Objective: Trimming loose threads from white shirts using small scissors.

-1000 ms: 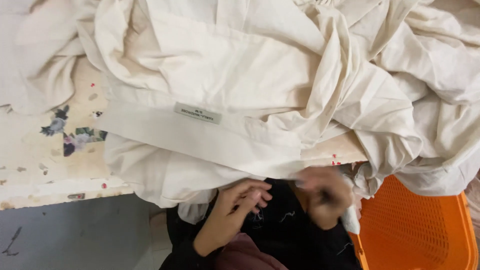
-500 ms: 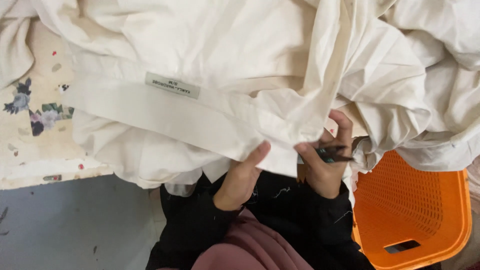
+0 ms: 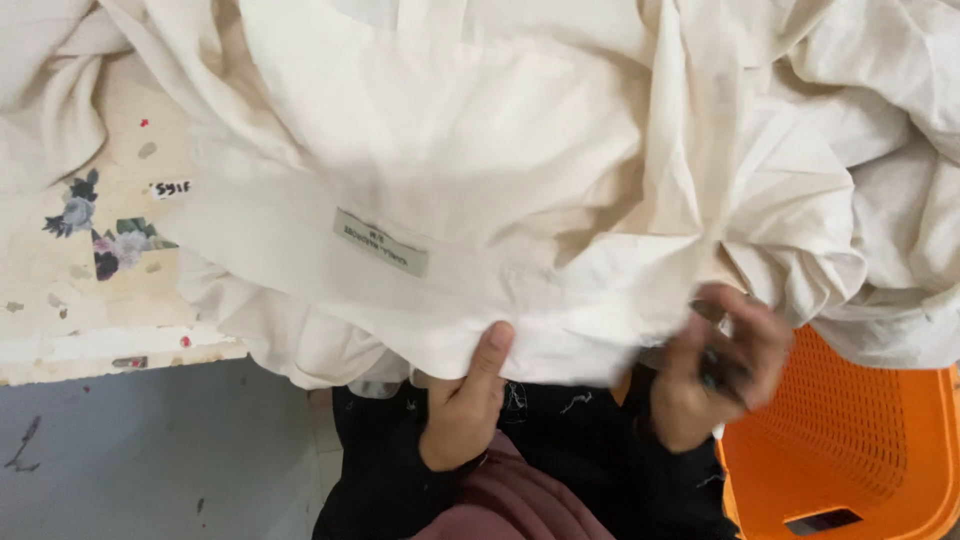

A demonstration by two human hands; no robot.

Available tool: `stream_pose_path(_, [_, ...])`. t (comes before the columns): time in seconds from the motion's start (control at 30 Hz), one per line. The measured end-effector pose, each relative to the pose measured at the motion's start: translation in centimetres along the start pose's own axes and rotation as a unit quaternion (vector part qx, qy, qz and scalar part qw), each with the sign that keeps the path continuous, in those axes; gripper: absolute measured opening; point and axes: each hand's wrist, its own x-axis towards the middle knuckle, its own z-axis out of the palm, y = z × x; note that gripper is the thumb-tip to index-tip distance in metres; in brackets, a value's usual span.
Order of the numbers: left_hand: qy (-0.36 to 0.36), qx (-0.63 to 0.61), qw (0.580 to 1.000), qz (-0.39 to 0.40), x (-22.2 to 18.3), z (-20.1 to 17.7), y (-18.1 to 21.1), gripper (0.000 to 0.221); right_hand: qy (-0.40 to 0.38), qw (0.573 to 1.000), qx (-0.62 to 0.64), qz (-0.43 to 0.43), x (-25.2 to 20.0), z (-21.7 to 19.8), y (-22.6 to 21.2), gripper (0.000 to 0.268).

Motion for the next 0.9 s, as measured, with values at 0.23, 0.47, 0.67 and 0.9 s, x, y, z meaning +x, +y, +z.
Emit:
stream_pose_path(0.23, [0.043,-0.075,0.993,0.08,-0.4,0.4,-1.1,0.03,0.251,0.889,0.108,-0.368,0.9,-0.1,-1.2,0.016])
stream_pose_path(0.47, [-0.022,-0.086,0.992,0.089,-0.8,1.1,1.1,0.033,-0.181,0.954,-0.043,-0.235,1.1,0.7,-5.5,0.02])
stream_pose_path(0.67, [-0.044,-0.038,0.993,0.098,-0.7,1.3,1.7,0.015,-0.158,0.955,-0.049,-0.245,0.6,2.1,-5.1,0.011])
stream_pose_path(0.9, [-0.044,-0.016,0.994,0.1,-0.7,1.5,2.1,0.019,-0.196,0.942,-0.096,-0.256,0.3,1.9,-3.7,0.012])
